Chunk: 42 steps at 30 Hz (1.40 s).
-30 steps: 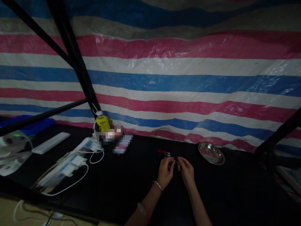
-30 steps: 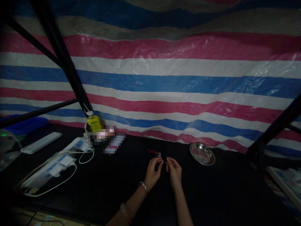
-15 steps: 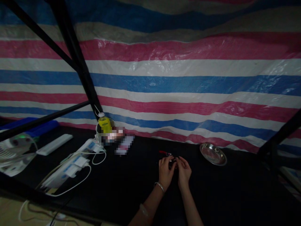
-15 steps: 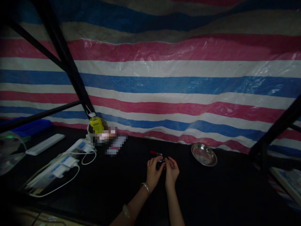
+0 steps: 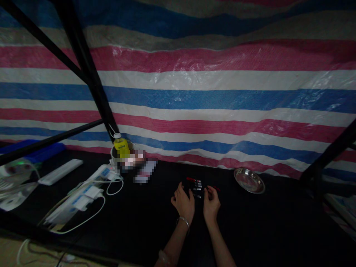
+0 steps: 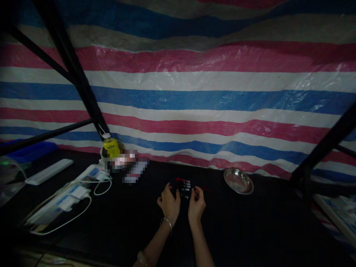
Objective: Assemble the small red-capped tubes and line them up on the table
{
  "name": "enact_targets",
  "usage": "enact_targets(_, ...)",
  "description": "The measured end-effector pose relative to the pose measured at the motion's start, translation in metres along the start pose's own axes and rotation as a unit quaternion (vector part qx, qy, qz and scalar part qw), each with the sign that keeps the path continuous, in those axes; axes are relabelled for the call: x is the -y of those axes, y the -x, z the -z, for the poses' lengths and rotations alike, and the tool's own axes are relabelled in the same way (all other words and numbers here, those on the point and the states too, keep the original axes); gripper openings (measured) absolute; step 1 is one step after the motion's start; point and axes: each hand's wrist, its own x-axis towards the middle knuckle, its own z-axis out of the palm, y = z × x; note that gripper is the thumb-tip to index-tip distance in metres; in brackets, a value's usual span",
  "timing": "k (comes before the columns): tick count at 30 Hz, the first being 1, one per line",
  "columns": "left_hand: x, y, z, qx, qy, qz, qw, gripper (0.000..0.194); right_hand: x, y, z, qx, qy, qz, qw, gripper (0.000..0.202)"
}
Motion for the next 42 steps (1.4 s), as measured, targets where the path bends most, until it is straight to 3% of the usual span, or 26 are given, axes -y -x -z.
enact_targets(7,-0.002,0.0,-0.001,0.007,0.014,-0.007,1.0,0.035,0.002,-0.001,-0.002,0.039,-0.01,0.004,0.999,0.034)
enact_targets(10,0.002,0.0,-0.005,0.0,0.05,-0.012,0.999,0.033,0.001,-0.004,-0.004,0.01,-0.049,-0.014,0.999,0.036)
enact_targets(14,0.007,-0.001,-0.011,0.004,0.184,-0.071,0.98,0.032,0.002,-0.007,-0.002,-0.05,-0.179,-0.056,0.981,0.043)
enact_targets(21,0.009,0.001,-0.011,0.007,0.257,-0.095,0.962,0.023,0.006,-0.008,0.007,-0.053,-0.263,-0.103,0.958,0.042)
enact_targets(25,0.008,0.001,-0.01,0.02,0.278,-0.094,0.956,0.024,0.009,-0.009,0.009,-0.08,-0.269,-0.102,0.954,0.045)
enact_targets(34,0.007,-0.001,-0.007,0.037,0.307,-0.081,0.948,0.025,0.013,-0.007,0.008,-0.072,-0.219,-0.08,0.97,0.045)
enact_targets(42,0.007,-0.003,-0.009,0.054,0.321,-0.069,0.943,0.022,0.02,0.001,0.007,-0.01,-0.152,-0.056,0.987,0.044)
